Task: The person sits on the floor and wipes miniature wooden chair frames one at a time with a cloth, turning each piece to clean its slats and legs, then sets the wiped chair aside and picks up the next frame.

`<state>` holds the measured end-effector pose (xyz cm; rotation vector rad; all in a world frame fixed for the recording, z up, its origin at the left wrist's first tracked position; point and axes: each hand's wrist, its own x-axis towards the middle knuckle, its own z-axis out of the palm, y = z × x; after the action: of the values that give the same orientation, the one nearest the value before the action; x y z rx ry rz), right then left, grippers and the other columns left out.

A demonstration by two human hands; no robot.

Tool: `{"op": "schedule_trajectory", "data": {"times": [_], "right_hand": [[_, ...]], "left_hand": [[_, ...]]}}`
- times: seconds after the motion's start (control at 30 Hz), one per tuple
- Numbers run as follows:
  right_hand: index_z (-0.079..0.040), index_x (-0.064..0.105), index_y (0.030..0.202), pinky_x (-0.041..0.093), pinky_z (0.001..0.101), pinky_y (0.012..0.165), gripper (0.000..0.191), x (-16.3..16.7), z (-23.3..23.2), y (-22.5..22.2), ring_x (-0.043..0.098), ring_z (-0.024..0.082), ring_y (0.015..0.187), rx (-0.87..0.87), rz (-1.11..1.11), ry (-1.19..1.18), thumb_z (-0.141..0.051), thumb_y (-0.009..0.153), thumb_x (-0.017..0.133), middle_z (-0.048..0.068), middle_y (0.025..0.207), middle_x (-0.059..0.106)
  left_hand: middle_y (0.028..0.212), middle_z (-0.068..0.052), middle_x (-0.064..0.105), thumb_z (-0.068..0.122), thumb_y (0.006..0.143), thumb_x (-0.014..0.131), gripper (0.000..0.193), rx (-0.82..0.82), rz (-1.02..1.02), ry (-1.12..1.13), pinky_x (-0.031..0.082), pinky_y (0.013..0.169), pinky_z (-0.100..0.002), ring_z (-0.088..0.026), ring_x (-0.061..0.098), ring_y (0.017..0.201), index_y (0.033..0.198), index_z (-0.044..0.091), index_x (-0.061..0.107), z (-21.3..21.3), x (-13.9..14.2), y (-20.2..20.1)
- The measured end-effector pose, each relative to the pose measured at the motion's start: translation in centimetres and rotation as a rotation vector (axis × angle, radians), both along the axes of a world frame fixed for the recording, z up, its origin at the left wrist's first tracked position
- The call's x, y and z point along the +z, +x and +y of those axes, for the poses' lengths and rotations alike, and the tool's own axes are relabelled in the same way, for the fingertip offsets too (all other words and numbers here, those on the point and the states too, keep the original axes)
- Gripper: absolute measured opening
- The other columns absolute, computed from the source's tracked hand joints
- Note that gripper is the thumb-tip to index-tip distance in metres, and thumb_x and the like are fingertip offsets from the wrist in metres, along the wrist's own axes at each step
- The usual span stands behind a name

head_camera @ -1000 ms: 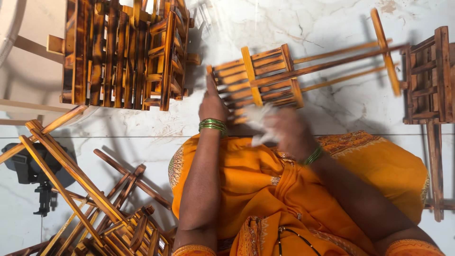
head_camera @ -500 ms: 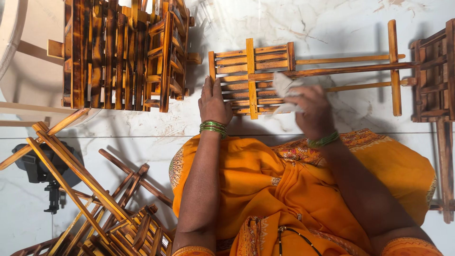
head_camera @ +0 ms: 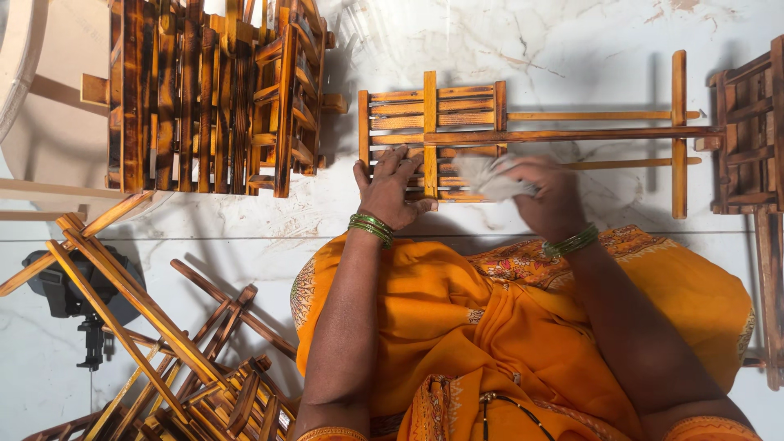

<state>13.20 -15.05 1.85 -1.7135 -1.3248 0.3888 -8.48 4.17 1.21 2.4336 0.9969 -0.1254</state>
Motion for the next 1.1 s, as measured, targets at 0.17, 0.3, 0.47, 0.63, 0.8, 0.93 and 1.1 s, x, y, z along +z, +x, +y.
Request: {"op": "schedule_trajectory", "data": {"times": [0.17, 0.3, 0.47, 0.63, 0.8, 0.93, 1.1], "right_hand": [[-0.010, 0.076, 0.110, 0.052, 0.0450, 0.098, 0.038, 0.0, 0.8, -0.1, 0.064, 0.034, 0.112, -0.106, -0.311, 0.052, 0.006, 0.076, 0.073, 0.015, 0.120, 0.070], [-0.012, 0.075, 0.106, 0.054, 0.0425, 0.099, 0.041, 0.1, 1.2, -1.3, 0.063, 0.032, 0.115, -0.040, -0.299, -0.088, 0.010, 0.072, 0.065, 0.012, 0.118, 0.068], [-0.012, 0.078, 0.107, 0.054, 0.0412, 0.096, 0.047, 0.6, 2.9, -5.1, 0.060, 0.030, 0.107, 0.194, -0.310, 0.086, 0.012, 0.069, 0.064, 0.006, 0.117, 0.069], [-0.012, 0.076, 0.109, 0.055, 0.0391, 0.095, 0.047, 0.7, 5.5, -7.9, 0.061, 0.028, 0.108, 0.292, -0.438, 0.113, 0.011, 0.070, 0.066, 0.004, 0.122, 0.069], [-0.010, 0.075, 0.106, 0.053, 0.0419, 0.096, 0.049, 0.1, 7.0, -7.7, 0.060, 0.032, 0.109, 0.179, -0.393, 0.071, 0.014, 0.065, 0.065, 0.007, 0.121, 0.068], [-0.011, 0.074, 0.104, 0.051, 0.0450, 0.098, 0.052, -1.1, 6.2, -7.5, 0.061, 0.034, 0.109, 0.282, -0.280, 0.087, 0.014, 0.060, 0.064, 0.010, 0.115, 0.067], [-0.012, 0.075, 0.102, 0.052, 0.0446, 0.095, 0.049, -2.4, 3.8, -2.5, 0.061, 0.034, 0.110, 0.161, -0.381, 0.068, 0.014, 0.062, 0.063, 0.009, 0.111, 0.070]], "left_hand": [[0.165, -0.004, 0.030, 0.051, 0.055, 0.095, 0.108, -0.030, 0.047, -0.010, -0.005, 0.119, -0.068, -0.025, 0.021, 0.154, 0.149, 0.026, 0.049, 0.2, 0.2, 0.1], [0.164, -0.002, 0.027, 0.050, 0.047, 0.099, 0.116, -0.050, 0.102, -0.006, -0.004, 0.118, -0.070, -0.025, 0.020, 0.153, 0.148, 0.027, 0.048, 0.1, 0.1, 0.4], [0.163, -0.003, 0.033, 0.041, 0.050, 0.099, 0.105, -0.035, 0.040, 0.033, 0.003, 0.118, -0.070, -0.025, 0.025, 0.153, 0.144, 0.027, 0.054, 0.0, -0.3, 0.0], [0.158, -0.003, 0.039, 0.032, 0.054, 0.096, 0.090, -0.046, -0.065, 0.108, 0.008, 0.115, -0.071, -0.027, 0.029, 0.152, 0.137, 0.028, 0.062, 0.2, -1.2, 0.0], [0.157, -0.002, 0.038, 0.037, 0.048, 0.099, 0.097, -0.014, -0.054, 0.070, 0.008, 0.115, -0.069, -0.027, 0.029, 0.150, 0.136, 0.025, 0.060, 0.5, -2.7, -0.1], [0.161, 0.000, 0.041, 0.034, 0.046, 0.096, 0.099, -0.036, -0.097, 0.142, 0.008, 0.119, -0.067, -0.025, 0.031, 0.153, 0.139, 0.032, 0.064, 0.8, -4.2, -0.1], [0.163, -0.005, 0.035, 0.049, 0.045, 0.098, 0.108, -0.032, -0.084, 0.061, -0.002, 0.117, -0.070, -0.028, 0.023, 0.154, 0.143, 0.029, 0.058, 1.0, -4.3, 0.1]]}}
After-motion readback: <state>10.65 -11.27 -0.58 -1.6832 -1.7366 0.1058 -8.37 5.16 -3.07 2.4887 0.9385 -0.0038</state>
